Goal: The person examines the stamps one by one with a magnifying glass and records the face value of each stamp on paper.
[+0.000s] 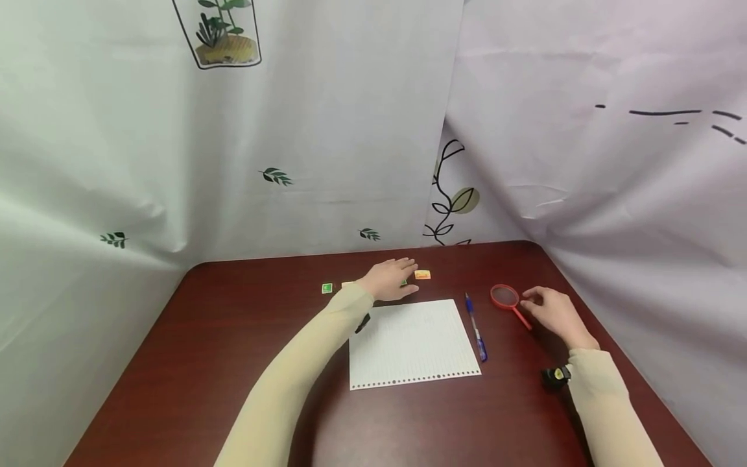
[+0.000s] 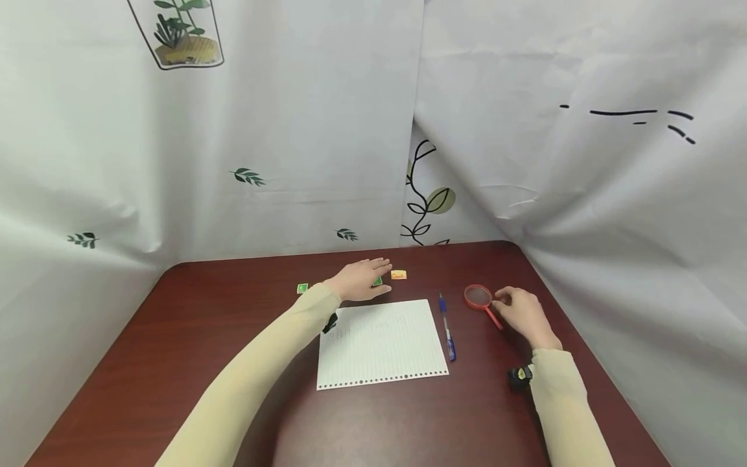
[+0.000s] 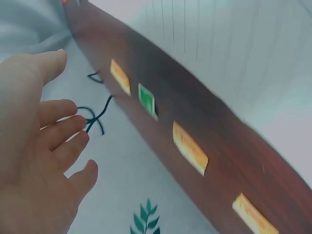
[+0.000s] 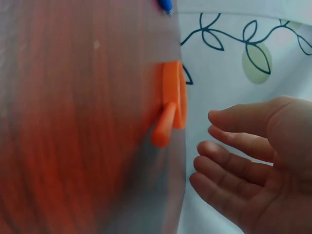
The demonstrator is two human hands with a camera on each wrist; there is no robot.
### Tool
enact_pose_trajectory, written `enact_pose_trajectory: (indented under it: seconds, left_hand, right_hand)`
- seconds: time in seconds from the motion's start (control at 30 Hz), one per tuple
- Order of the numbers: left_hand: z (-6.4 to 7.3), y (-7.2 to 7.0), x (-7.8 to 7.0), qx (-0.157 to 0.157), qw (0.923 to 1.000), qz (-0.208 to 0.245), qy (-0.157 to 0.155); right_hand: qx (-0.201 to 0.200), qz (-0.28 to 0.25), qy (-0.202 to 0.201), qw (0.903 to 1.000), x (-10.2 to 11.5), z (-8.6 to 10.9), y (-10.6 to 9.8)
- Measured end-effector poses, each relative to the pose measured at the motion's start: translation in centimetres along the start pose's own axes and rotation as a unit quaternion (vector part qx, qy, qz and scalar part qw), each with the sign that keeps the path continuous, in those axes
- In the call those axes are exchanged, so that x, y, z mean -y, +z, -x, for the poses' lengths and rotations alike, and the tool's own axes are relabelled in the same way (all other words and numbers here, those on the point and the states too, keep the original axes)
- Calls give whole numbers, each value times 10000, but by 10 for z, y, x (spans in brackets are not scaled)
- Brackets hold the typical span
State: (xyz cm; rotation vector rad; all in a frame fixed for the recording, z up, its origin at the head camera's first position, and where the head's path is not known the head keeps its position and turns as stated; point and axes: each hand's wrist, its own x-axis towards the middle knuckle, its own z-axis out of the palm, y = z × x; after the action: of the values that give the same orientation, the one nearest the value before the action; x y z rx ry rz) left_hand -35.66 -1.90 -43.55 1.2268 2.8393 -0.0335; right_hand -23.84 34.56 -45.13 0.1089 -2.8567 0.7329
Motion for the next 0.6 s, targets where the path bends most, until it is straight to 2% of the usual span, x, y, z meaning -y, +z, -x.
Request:
enact_pose_trajectory:
  seconds: [0.1,0.3,0.6]
  left_hand:
    - [-13,7,-5,165,9999,-10,-30]
    - [-30,20,-12,502,9983,52,-301]
    - [-37,26,-17,876,9945,189,-537]
  right_hand:
    - [125,19,91,9999,-5,2,1]
    - [401,-90,216,9989,-10,5,6]
    - [653,-247,303,9971,-8,8,11]
